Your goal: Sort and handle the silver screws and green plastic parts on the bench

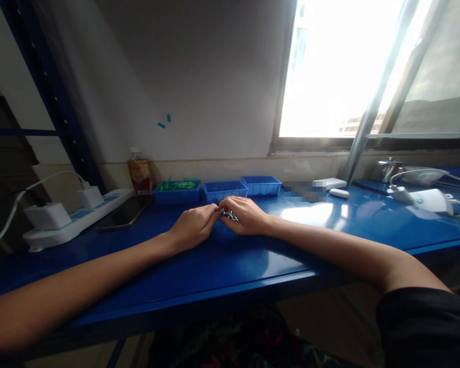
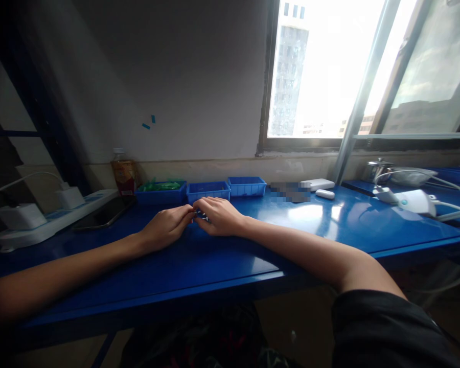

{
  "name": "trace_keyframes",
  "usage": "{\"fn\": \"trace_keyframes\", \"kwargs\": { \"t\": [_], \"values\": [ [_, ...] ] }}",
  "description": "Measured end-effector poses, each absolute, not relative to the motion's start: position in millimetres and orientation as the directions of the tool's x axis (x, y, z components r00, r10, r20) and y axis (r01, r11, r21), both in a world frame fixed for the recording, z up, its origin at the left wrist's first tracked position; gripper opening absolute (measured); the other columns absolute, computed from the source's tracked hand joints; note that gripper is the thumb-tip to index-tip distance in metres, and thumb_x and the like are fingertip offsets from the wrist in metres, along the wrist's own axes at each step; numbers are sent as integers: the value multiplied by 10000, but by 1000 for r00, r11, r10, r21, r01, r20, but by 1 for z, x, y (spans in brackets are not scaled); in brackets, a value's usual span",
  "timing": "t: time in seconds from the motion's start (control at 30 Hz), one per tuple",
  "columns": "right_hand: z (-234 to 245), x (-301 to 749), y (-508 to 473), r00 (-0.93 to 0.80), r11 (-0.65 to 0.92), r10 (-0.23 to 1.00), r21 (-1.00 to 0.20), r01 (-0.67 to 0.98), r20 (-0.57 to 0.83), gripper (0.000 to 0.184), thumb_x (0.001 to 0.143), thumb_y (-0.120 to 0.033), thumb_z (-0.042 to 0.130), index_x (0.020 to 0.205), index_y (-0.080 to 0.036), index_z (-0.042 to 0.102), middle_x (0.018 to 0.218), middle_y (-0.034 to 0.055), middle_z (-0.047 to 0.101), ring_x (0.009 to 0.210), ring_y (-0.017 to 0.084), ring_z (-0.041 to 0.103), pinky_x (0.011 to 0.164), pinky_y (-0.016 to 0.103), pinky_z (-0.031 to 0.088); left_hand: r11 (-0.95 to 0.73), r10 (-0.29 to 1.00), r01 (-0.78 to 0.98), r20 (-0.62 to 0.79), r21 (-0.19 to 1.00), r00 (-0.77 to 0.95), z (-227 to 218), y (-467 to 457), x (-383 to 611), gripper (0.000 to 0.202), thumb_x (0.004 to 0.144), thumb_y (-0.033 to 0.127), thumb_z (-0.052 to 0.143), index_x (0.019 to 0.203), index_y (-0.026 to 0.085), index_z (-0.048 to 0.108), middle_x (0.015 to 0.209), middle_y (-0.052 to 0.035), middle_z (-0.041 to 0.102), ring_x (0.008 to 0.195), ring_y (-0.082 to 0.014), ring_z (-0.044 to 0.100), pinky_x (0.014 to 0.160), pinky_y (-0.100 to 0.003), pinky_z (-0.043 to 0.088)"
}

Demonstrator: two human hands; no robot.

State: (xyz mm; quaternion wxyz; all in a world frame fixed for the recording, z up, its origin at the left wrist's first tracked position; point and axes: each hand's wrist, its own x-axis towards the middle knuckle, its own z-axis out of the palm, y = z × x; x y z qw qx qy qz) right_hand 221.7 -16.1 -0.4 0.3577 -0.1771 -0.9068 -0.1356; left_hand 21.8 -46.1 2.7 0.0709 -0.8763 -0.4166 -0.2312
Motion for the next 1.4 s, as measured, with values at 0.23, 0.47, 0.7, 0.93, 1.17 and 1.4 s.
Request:
{"fn": "trace_keyframes", "kwargs": {
  "t": [0.23, 0.47, 0.7, 0.93, 1.17, 1.4],
  "values": [
    [-2, 221, -14, -682, 900, 197, 147, 411, 704, 102, 918, -253, 462, 952, -185, 530, 843, 55, 620, 761, 162, 577, 725, 274, 443, -617, 723, 783, 451, 80, 523, 4, -48, 22, 332, 975, 407, 265, 922, 216, 531, 848, -36, 667, 747, -189, 641, 621, -255, 416],
    [-2, 221, -12, -667, 862, 226, 173, 476, 710, 175, 939, -278, 431, 880, -170, 556, 770, 54, 619, 716, 161, 558, 692, 275, 429, -621, 714, 768, 514, 154, 474, 4, -50, 23, 294, 951, 425, 330, 1127, 226, 455, 901, -24, 655, 748, -187, 647, 655, -278, 448],
    [0, 221, -13, -721, 879, 176, 222, 421, 670, 245, 957, -249, 382, 807, -173, 560, 746, 48, 617, 692, 147, 550, 688, 264, 420, -665, 669, 742, 507, 83, 543, 1, -47, 20, 184, 887, 364, 461, 970, 214, 529, 781, -9, 642, 666, -156, 612, 591, -234, 406],
    [-1, 221, -10, -711, 874, 199, 206, 440, 675, 267, 965, -261, 374, 802, -167, 565, 742, 48, 627, 696, 145, 560, 691, 259, 424, -628, 692, 778, 474, 24, 544, 5, -50, 23, 277, 944, 406, 353, 893, 212, 543, 748, -16, 632, 669, -172, 606, 570, -242, 351],
    [0, 222, -15, -671, 881, 238, 136, 454, 702, 158, 939, -256, 416, 937, -158, 539, 806, 62, 638, 723, 160, 582, 682, 262, 432, -582, 733, 812, 455, 34, 506, 8, -53, 24, 332, 964, 434, 294, 849, 208, 509, 741, -10, 627, 659, -169, 601, 571, -241, 337],
    [1, 222, -18, -686, 891, 224, 140, 432, 692, 105, 914, -219, 428, 974, -171, 499, 841, 59, 621, 736, 160, 574, 706, 263, 433, -573, 744, 819, 430, 16, 512, 7, -52, 24, 344, 975, 419, 260, 906, 209, 523, 797, -28, 653, 705, -183, 620, 589, -249, 351]
  ]
}}
